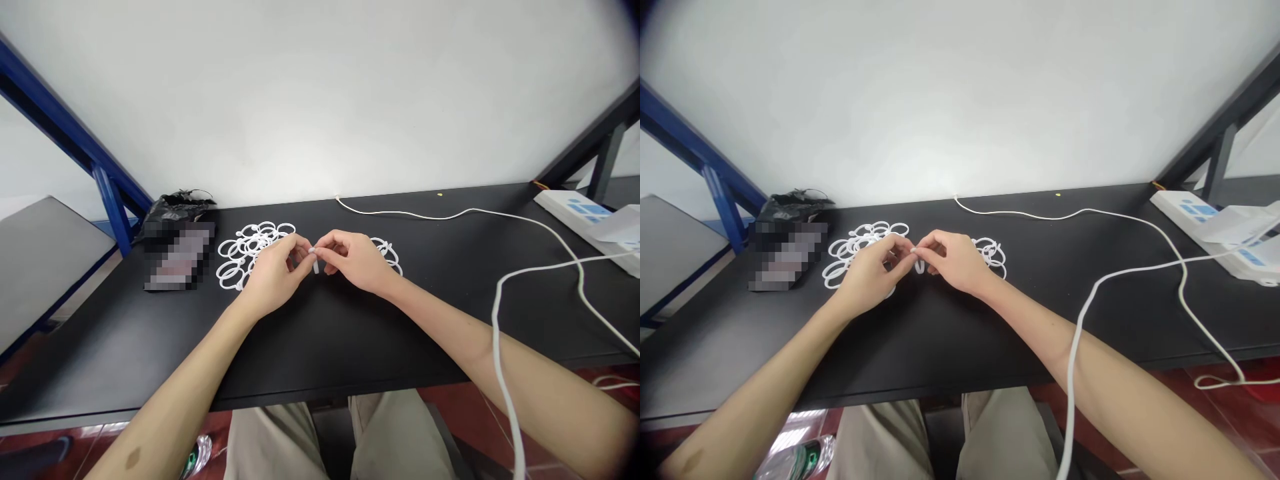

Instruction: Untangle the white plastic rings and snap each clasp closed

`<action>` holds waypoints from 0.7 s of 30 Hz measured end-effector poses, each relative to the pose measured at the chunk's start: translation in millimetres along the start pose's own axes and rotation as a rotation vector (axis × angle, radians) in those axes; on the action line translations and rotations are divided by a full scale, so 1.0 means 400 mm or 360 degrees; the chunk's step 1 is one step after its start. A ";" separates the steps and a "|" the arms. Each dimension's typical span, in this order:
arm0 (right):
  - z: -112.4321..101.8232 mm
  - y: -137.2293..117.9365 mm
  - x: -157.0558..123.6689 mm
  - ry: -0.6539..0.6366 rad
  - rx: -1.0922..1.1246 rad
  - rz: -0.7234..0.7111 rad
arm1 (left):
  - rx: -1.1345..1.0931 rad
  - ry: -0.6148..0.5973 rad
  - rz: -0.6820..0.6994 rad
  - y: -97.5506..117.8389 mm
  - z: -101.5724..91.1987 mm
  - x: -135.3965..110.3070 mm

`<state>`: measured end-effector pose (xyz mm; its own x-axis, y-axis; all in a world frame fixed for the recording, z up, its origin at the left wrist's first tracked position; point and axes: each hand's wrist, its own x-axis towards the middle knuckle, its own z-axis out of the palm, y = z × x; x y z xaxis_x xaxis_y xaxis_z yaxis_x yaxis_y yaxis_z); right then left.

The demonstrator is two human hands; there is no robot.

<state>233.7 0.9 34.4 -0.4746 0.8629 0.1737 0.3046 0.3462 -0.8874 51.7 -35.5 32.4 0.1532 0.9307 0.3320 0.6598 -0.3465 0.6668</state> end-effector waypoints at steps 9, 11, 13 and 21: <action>-0.102 0.018 0.024 0.0380 -0.1296 0.0093 | 0.0287 0.0519 -0.0175 -0.018 -0.038 0.016; -0.136 0.028 0.027 0.0396 -0.1460 0.0346 | 0.0433 0.0685 -0.0231 -0.031 -0.055 0.021; -0.163 0.036 0.029 0.0322 -0.1507 0.0557 | 0.0592 0.0794 -0.0227 -0.047 -0.067 0.024; -0.181 0.047 0.032 0.0110 -0.1273 0.0561 | 0.0857 0.0619 -0.0121 -0.079 -0.052 0.020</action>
<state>293.2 45.0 50.8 -0.2003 0.9797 -0.0056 0.9241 0.1871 -0.3333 16.8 -19.4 27.7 -0.1181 0.8052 0.5811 0.9489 -0.0810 0.3051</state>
